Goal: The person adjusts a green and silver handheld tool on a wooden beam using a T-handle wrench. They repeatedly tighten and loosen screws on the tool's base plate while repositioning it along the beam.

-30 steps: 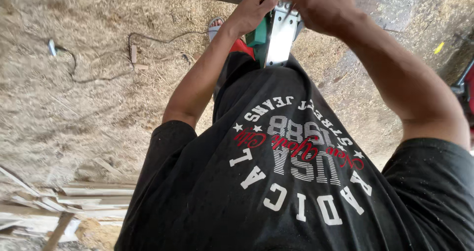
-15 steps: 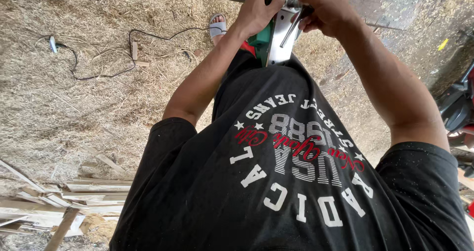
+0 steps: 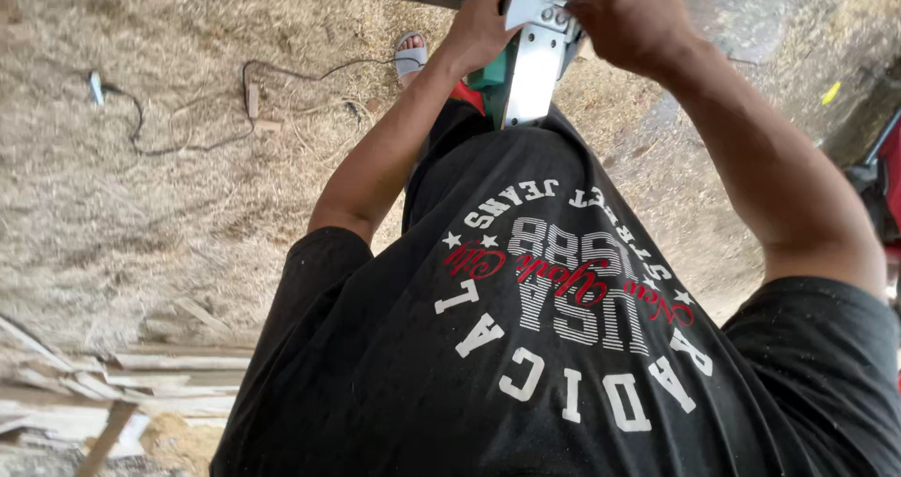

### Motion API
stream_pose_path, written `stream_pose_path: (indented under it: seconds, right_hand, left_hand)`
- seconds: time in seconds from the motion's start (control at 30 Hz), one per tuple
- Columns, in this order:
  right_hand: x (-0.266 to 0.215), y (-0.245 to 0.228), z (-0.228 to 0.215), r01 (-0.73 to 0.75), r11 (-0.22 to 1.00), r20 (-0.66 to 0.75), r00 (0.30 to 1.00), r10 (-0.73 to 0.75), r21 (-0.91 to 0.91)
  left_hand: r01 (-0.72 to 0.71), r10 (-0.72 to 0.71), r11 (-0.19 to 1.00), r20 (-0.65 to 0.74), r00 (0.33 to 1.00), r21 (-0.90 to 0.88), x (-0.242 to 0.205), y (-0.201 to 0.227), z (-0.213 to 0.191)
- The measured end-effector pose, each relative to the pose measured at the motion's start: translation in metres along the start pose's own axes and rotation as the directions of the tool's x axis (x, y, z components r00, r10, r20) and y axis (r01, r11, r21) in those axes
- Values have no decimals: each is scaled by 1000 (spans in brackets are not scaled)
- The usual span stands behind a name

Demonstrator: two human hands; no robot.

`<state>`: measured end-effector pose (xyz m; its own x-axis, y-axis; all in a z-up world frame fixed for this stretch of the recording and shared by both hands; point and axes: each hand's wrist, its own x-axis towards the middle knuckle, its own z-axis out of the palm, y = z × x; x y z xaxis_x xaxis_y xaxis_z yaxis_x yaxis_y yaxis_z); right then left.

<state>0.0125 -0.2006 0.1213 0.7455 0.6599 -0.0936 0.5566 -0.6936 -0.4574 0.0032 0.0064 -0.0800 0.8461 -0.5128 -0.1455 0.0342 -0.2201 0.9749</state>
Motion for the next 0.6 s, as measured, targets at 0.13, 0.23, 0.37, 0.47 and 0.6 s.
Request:
stream_pose_path:
  seconds: [0.13,0.23,0.37,0.47,0.6]
  right_hand:
    - [-16,3,13,-552,626,236,822,518,551]
    - [-23,9,30,-668,367,348,687,638,647]
    - [-37,19,45,-632,70,447,618,647,772]
    - [-41,21,50,-568,-90,494,615,615,818]
    - [-28,10,51,-567,-18,447,629,636,823]
  left_hand:
    - [3,-2,998,-17,1000,64,-6,-10,8]
    - [134,-135,991,37,990,12,-3,-9,7]
    - [54,-54,996,-2,999,64,-5,-4,6]
    - [75,-77,996,32,997,51,-4,2,3]
    - [76,-78,995,31,996,65,-6,11,-3]
